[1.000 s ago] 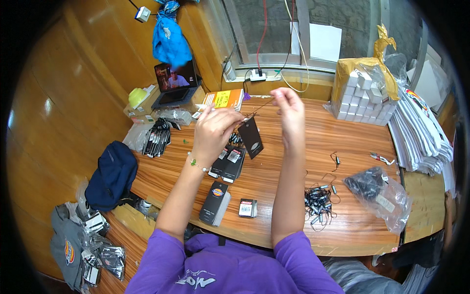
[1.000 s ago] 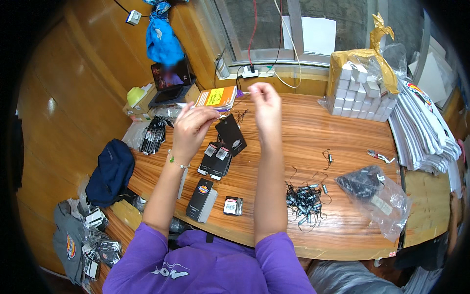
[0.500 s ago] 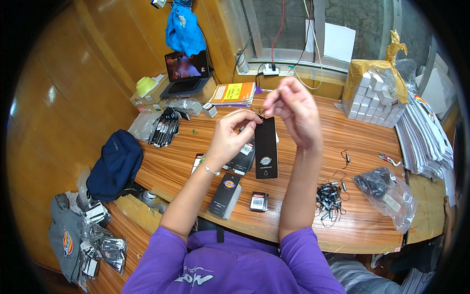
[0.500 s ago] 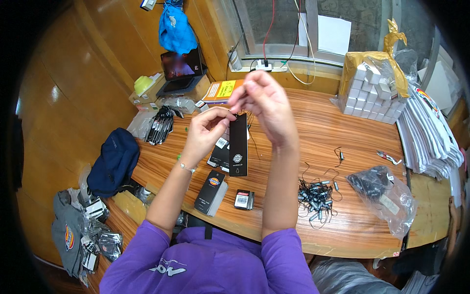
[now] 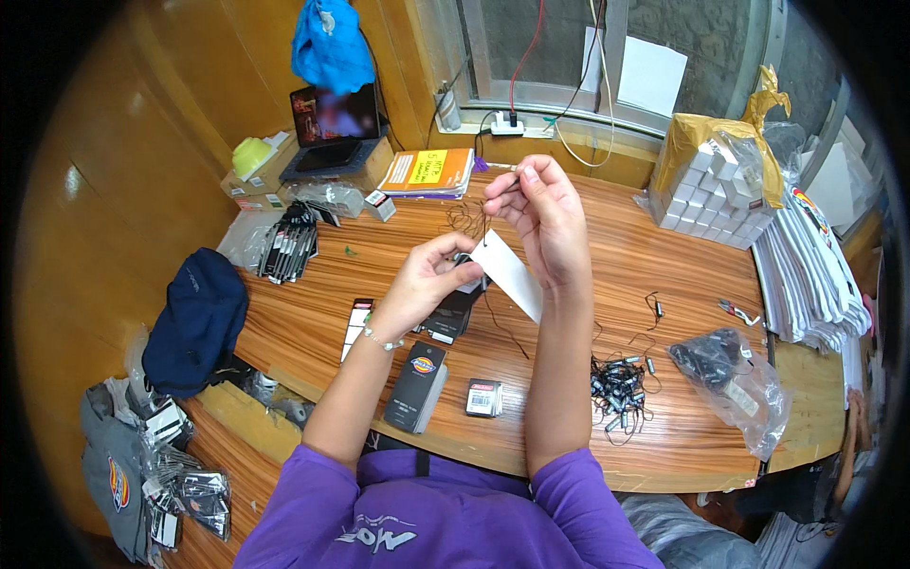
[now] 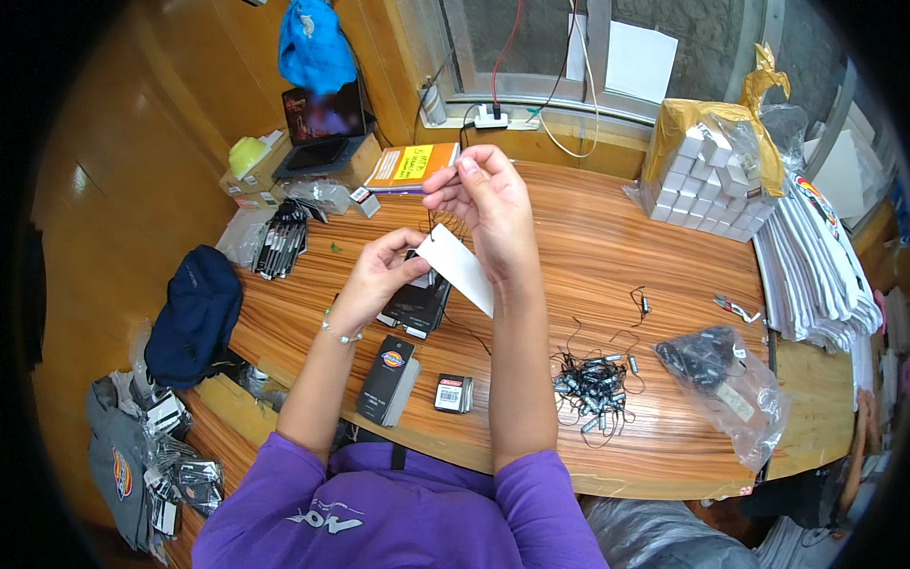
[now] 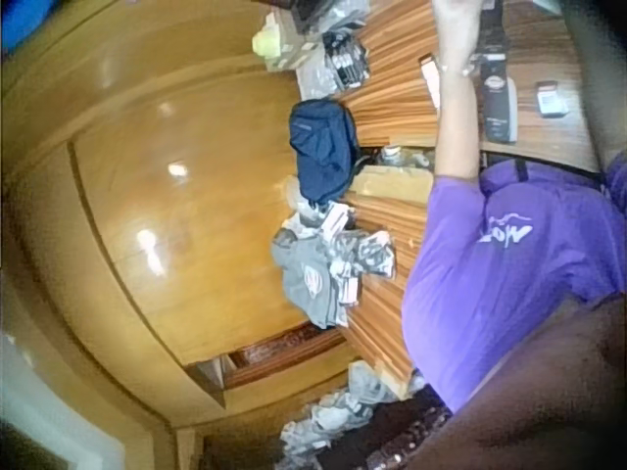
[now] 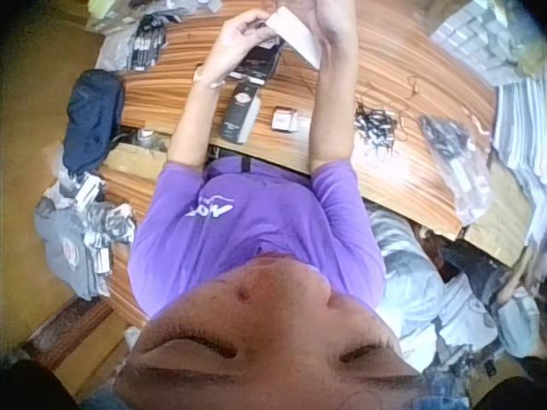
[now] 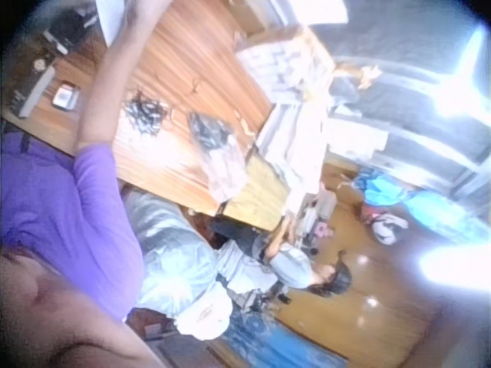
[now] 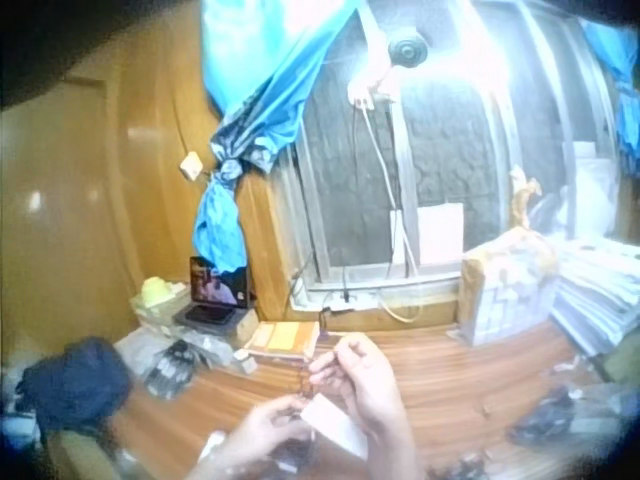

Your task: The person repeatedly picks up small black rectangular boxes and thin black wires from a wooden table. They attach the wires to the boxes and place the assembled units into a growing pile. A laptop is visible in the background.

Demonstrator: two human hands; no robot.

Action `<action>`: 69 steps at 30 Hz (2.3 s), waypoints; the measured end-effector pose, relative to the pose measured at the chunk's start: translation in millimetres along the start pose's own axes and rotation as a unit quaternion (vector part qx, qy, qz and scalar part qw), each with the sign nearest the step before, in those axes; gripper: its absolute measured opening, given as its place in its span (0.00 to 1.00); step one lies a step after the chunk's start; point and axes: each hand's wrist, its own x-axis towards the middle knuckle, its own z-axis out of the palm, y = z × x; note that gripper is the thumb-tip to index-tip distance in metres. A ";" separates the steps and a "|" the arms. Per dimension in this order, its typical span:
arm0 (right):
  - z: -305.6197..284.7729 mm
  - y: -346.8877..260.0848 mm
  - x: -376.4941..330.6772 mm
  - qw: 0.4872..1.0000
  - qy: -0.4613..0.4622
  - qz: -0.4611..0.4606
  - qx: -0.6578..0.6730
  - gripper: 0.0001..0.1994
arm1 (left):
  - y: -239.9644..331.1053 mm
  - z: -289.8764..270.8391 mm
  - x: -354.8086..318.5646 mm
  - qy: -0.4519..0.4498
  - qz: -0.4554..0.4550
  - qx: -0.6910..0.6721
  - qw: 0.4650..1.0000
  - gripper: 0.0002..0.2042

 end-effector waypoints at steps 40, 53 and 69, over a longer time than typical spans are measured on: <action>-0.1 38.4 17.7 0.975 0.090 0.052 -0.196 0.06 | -4.0 -91.1 41.3 -0.008 0.114 0.261 0.958 0.11; -18.7 40.6 19.8 0.977 0.140 0.052 -0.155 0.05 | 27.5 -88.5 45.7 0.001 0.086 0.224 0.971 0.04; 1.2 59.5 18.4 0.972 0.119 0.061 -0.193 0.02 | 6.7 -104.6 42.8 -0.012 0.026 0.015 0.999 0.05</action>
